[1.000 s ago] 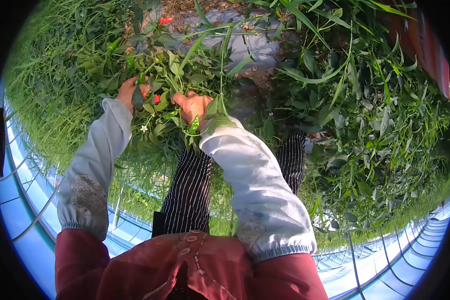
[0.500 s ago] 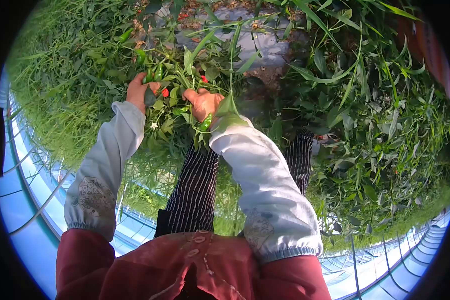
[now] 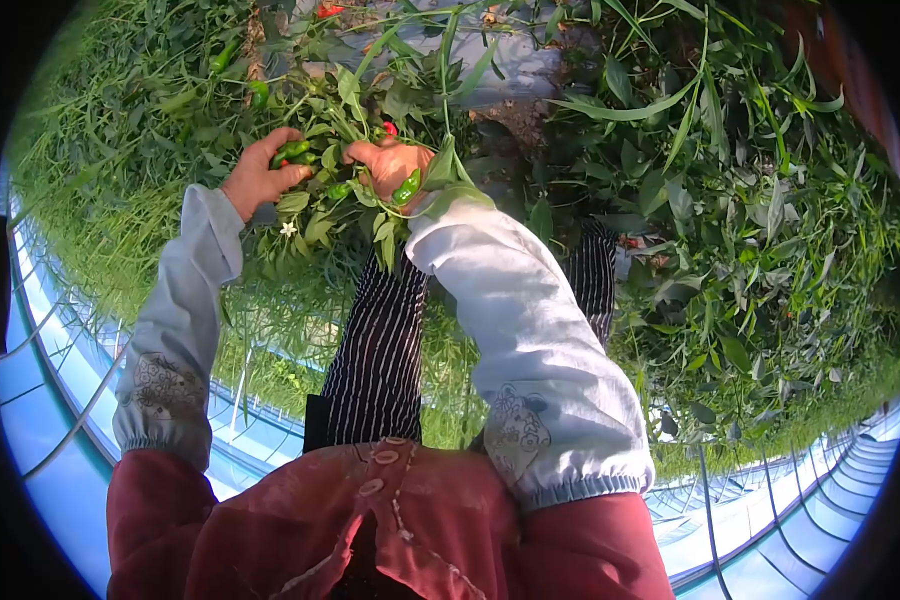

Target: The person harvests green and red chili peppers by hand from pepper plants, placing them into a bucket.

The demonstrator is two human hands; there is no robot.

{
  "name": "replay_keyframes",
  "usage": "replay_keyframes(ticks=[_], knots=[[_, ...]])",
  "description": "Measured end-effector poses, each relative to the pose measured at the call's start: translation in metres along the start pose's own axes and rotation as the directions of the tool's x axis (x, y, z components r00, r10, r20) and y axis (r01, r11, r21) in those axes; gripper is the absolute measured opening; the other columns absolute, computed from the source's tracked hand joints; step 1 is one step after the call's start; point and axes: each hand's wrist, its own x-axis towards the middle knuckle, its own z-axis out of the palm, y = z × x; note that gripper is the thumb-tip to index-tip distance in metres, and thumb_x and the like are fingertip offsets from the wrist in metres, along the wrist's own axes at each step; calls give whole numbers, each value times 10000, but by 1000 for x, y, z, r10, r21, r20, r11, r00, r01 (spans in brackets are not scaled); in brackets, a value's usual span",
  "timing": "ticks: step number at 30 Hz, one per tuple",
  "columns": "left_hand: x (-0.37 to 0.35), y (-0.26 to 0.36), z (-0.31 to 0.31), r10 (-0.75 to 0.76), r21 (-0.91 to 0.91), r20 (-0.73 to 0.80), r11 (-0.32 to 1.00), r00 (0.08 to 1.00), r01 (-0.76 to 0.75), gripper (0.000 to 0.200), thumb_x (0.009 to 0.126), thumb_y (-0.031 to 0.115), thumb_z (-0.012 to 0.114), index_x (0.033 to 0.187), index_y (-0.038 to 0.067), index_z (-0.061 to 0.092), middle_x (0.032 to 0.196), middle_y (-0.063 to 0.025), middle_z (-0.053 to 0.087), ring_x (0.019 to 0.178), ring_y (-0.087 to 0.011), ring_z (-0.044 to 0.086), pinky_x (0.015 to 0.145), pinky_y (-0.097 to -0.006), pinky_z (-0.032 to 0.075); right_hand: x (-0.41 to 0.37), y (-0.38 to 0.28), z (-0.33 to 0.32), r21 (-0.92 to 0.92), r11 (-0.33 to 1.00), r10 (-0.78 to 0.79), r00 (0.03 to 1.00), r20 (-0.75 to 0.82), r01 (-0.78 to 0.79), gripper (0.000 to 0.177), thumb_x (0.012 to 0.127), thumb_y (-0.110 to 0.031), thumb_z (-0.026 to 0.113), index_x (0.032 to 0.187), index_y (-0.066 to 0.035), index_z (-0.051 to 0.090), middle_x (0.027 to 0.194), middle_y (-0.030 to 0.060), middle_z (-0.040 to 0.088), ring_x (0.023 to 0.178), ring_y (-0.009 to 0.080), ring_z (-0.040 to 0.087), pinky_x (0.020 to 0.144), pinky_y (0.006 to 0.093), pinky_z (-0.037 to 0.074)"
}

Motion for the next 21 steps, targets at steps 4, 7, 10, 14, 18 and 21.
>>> replay_keyframes(ticks=[4, 7, 10, 14, 18, 21], knots=[[-23, 34, -12, -102, -203, 84, 972, 991, 117, 401, 828, 115, 631, 1169, 3, 454, 843, -17, 540, 623, -63, 482, 555, -225, 422, 2, 10, -22, 321, 946, 37, 999, 32, -45, 314, 795, -172, 625, 1090, -214, 528, 844, 121, 612, 762, 274, 613, 651, 390, 476], [-39, 54, -16, -87, -220, -18, 972, 996, 81, 379, 832, 110, 626, 1163, 24, 461, 842, -6, 527, 618, -55, 474, 546, -218, 414, 8, 25, -16, 247, 968, -23, 998, -62, 38, 342, 794, -155, 615, 1117, -213, 519, 925, 110, 628, 816, 288, 614, 686, 389, 477], [-52, 73, 11, 284, 125, 101, 947, 953, -296, 333, 806, 85, 633, 1108, 51, 497, 947, -42, 560, 793, -138, 555, 706, -270, 463, 3, 6, -25, 263, 964, 62, 993, -98, -34, 389, 793, -146, 599, 1163, -221, 504, 967, 104, 628, 862, 300, 611, 720, 393, 479], [-59, 93, 36, 242, 152, 21, 958, 970, -242, 332, 768, 63, 664, 1067, 47, 519, 942, -75, 570, 806, -182, 575, 752, -295, 466, 12, 13, -43, 381, 921, -27, 988, -151, 83, 468, 806, -205, 570, 1258, -171, 452, 1117, 122, 586, 977, 295, 580, 817, 374, 463], [-50, 106, 51, -79, -663, -46, 748, 996, 28, 288, 826, 156, 646, 1069, 52, 531, 801, -38, 580, 647, -113, 556, 538, -270, 472, 5, 29, -55, 686, 713, 318, 939, -133, -145, 411, 832, -190, 571, 1219, -105, 465, 1076, 98, 574, 930, 227, 572, 798, 341, 467], [-44, 124, 39, -153, -886, 28, 455, 988, 96, 230, 844, 216, 626, 1011, 80, 545, 723, -30, 559, 545, -133, 561, 430, -254, 437, -27, 20, -92, 421, 768, 565, 820, -91, -482, 286, 833, -126, 601, 1090, -18, 535, 935, 73, 602, 828, 149, 565, 723, 282, 461]])
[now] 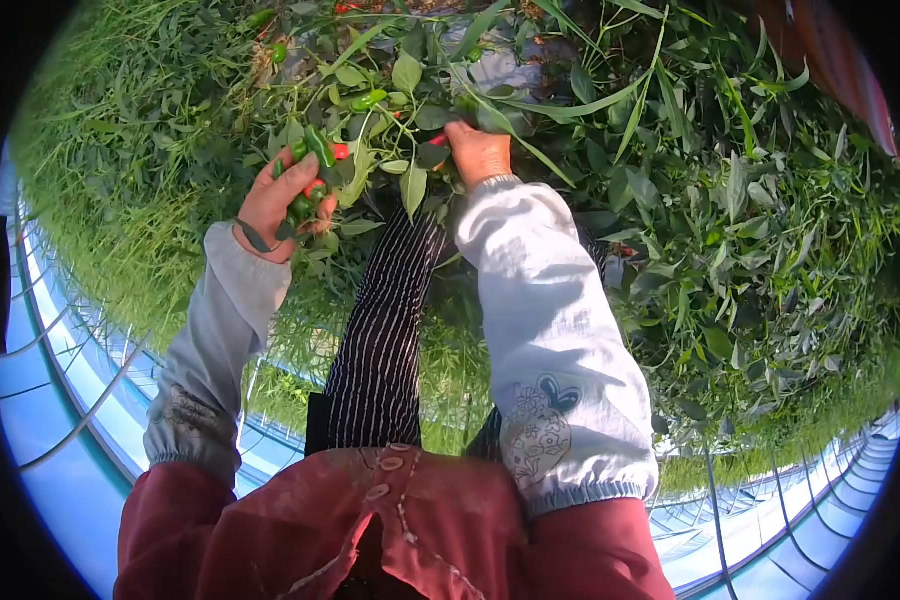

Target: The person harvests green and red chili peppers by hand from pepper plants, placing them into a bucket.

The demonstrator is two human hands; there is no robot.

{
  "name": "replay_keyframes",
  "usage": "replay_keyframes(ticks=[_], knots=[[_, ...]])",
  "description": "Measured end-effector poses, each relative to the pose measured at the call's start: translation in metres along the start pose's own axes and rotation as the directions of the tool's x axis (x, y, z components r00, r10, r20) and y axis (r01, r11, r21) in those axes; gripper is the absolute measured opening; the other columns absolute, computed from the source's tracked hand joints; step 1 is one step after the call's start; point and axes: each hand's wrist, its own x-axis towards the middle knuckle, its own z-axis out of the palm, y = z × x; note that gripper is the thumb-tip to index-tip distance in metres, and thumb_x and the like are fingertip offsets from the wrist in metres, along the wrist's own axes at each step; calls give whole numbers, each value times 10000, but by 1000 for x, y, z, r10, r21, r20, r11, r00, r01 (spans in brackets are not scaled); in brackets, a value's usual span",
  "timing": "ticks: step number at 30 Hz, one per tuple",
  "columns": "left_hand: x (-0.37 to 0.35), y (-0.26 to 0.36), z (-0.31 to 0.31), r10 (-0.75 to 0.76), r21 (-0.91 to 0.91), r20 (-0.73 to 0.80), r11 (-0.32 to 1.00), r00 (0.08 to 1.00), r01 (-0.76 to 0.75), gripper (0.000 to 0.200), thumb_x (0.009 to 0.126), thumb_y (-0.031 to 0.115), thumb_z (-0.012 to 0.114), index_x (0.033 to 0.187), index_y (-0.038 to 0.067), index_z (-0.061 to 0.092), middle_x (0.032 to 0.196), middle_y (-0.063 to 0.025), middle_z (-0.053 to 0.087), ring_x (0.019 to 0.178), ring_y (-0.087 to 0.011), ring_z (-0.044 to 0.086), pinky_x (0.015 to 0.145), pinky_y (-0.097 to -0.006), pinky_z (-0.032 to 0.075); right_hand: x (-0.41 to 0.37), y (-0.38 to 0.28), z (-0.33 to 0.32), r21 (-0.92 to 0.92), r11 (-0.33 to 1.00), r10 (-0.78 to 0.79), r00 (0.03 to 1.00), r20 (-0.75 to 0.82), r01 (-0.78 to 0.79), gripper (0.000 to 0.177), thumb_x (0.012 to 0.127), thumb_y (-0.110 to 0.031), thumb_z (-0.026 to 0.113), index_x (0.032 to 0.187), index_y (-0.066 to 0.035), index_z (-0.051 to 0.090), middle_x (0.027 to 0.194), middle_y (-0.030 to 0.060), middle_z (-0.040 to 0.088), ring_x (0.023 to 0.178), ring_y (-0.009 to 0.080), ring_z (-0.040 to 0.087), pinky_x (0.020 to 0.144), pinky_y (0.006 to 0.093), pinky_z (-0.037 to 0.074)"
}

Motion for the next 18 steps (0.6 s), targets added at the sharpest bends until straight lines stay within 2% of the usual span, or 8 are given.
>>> replay_keyframes(ticks=[1, 4, 5, 9, 11, 14, 15, 18], knots=[[1, 4, 6, -2, -31, -29, 1000, 1000, 1, 221, 850, 237, 616, 995, 85, 550, 726, -31, 564, 542, -137, 566, 421, -251, 434, -5, -5, -7, 632, 774, 157, 980, -120, -47, 223, 832, -95, 600, 1037, -13, 565, 880, 50, 609, 798, 130, 567, 707, 266, 463], [7, 5, 24, 44, -78, 104, 996, 994, -36, 226, 866, 269, 585, 1000, 90, 555, 726, -31, 568, 553, -130, 568, 425, -242, 433, -26, -10, -34, 701, 690, 139, 918, -372, 180, 125, 824, -72, 598, 938, -21, 595, 771, -3, 580, 636, 76, 517, 600, 223, 442], [8, 6, 33, 60, -95, 145, 994, 988, -47, 231, 870, 276, 576, 1004, 90, 555, 731, -32, 569, 556, -126, 564, 429, -240, 433, -35, -12, -49, 778, 622, 209, 937, -280, 94, 101, 834, -76, 592, 922, -27, 594, 742, 4, 577, 618, 77, 523, 569, 213, 438], [-1, 22, 85, 157, -53, 199, 987, 967, -150, 298, 908, 315, 487, 1081, 73, 501, 686, -51, 518, 507, -129, 477, 432, -243, 376, -87, -57, -89, 893, 445, -88, 989, 118, -67, 207, 865, -119, 562, 1047, -24, 583, 766, 68, 594, 562, 108, 558, 530, 221, 455], [-5, 27, 106, 155, -24, 164, 988, 974, -153, 290, 908, 308, 483, 1080, 74, 500, 698, -46, 511, 533, -121, 488, 434, -235, 379, -107, -82, -98, 866, 478, -115, 966, 231, -150, 287, 853, -119, 599, 1109, -6, 537, 689, 50, 579, 478, 135, 562, 456, 210, 426], [-11, 27, 136, 235, 159, 223, 949, 946, -274, 236, 883, 238, 553, 1047, 73, 515, 745, -11, 534, 589, -87, 514, 466, -219, 405, -124, -94, -106, 865, 477, -191, 942, 275, -157, 500, 853, -161, 615, 1249, 40, 384, 672, 59, 575, 462, 145, 569, 422, 219, 412], [-13, 26, 145, 281, 213, 225, 920, 933, -328, 227, 874, 225, 575, 1033, 72, 521, 756, -3, 543, 601, -80, 524, 477, -218, 414, -130, -97, -109, 884, 449, -271, 924, 270, -126, 503, 847, -179, 627, 1229, 56, 399, 664, 51, 572, 456, 131, 560, 420, 217, 411], [-24, 23, 166, 370, 319, 307, 828, 877, -461, 253, 863, 196, 603, 1050, 48, 518, 776, 12, 541, 654, -57, 509, 549, -204, 412, -143, -98, -127, 837, 523, -211, 928, 308, -159, 426, 824, -244, 662, 1101, 24, 479, 683, 31, 578, 458, 101, 539, 420, 214, 411]])
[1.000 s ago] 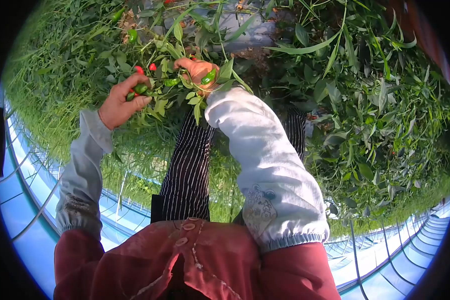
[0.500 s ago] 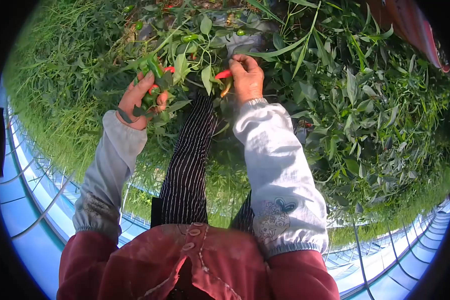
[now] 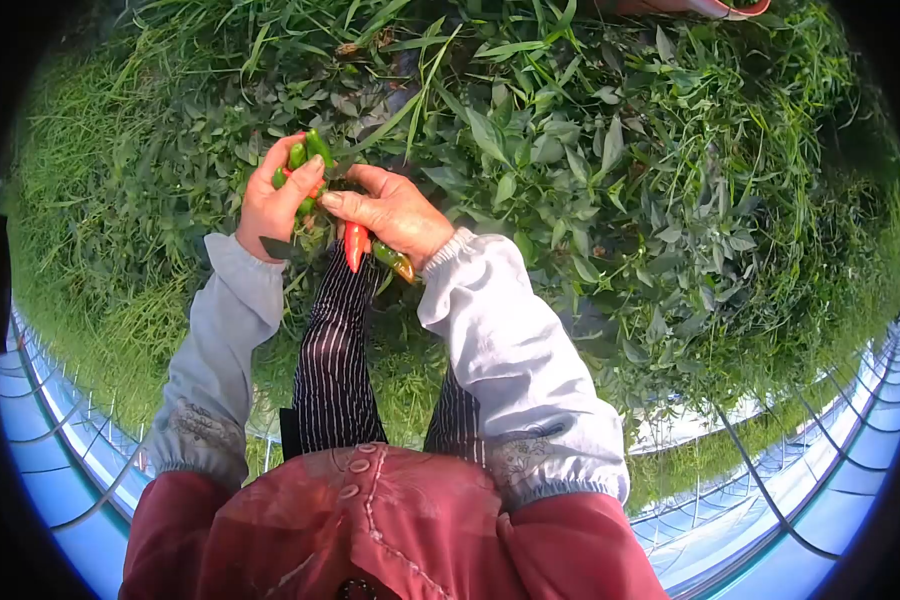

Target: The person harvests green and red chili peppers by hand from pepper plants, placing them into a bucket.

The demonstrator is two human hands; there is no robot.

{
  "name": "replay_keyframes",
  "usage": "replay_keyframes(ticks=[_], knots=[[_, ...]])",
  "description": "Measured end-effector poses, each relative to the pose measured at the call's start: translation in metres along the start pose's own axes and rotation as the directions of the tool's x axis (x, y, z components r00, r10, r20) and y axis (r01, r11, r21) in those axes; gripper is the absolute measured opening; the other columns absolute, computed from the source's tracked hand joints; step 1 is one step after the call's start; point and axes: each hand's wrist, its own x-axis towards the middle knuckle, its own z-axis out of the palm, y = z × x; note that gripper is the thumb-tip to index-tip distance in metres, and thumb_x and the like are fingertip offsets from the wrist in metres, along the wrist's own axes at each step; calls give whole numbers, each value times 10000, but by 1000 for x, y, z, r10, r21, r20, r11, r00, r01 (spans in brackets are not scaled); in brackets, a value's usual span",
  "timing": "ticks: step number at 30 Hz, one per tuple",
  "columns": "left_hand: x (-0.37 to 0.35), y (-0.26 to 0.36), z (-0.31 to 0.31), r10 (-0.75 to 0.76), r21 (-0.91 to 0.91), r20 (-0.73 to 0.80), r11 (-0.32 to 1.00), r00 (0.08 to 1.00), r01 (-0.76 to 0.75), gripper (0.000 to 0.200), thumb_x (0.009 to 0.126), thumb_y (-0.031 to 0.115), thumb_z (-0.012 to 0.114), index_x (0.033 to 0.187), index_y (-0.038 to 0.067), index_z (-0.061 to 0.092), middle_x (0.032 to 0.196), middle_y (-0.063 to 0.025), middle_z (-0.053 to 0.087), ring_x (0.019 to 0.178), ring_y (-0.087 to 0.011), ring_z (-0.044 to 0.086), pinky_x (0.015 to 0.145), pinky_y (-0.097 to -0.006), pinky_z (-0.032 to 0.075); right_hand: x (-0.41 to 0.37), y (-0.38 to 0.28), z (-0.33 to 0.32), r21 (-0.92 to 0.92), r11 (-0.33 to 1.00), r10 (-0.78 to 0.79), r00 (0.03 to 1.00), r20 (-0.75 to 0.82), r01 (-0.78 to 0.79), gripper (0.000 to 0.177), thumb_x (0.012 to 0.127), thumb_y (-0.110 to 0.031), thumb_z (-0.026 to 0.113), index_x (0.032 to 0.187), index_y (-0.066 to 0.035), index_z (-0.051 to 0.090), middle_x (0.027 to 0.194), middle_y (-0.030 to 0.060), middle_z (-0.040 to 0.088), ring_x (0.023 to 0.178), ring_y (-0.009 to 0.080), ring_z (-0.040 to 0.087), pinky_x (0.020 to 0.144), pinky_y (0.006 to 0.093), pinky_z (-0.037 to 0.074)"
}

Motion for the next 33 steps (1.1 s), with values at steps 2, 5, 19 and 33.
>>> replay_keyframes(ticks=[2, 5, 19, 33], knots=[[3, -4, 10, 122, 196, 21, 973, 992, -124, 291, 864, 193, 606, 1087, 33, 508, 825, 6, 550, 735, -58, 504, 628, -212, 425, -7, -7, 2, -40, 999, 3, 1000, -8, -4, 374, 824, -251, 662, 1035, 15, 504, 678, 37, 578, 465, 111, 545, 437, 233, 429], [-6, 14, 33, -15, 205, 56, 979, 998, 3, 376, 874, 205, 587, 1177, 23, 460, 903, -7, 557, 791, -68, 517, 672, -211, 436, -24, -16, -5, -87, 995, 48, 999, 8, -47, 360, 833, -242, 649, 1035, 19, 504, 678, 54, 577, 470, 134, 559, 450, 250, 442], [-17, 64, 162, 222, 501, 56, 837, 973, -220, 315, 839, 221, 625, 1052, 17, 516, 759, -55, 585, 643, -143, 565, 572, -277, 454, -134, -71, -42, -713, 649, -329, 943, 49, 263, 248, 871, -250, 589, 798, -19, 640, 575, 14, 566, 549, 89, 533, 526, 285, 436], [36, 123, 143, -141, -389, 44, 909, 989, 147, 228, 858, 283, 609, 978, 108, 525, 765, -8, 512, 656, -146, 538, 494, -264, 438, -170, -94, -31, -431, 878, -279, 953, -114, 206, 208, 885, -184, 571, 800, -3, 626, 661, 40, 612, 556, 89, 566, 557, 233, 447]])
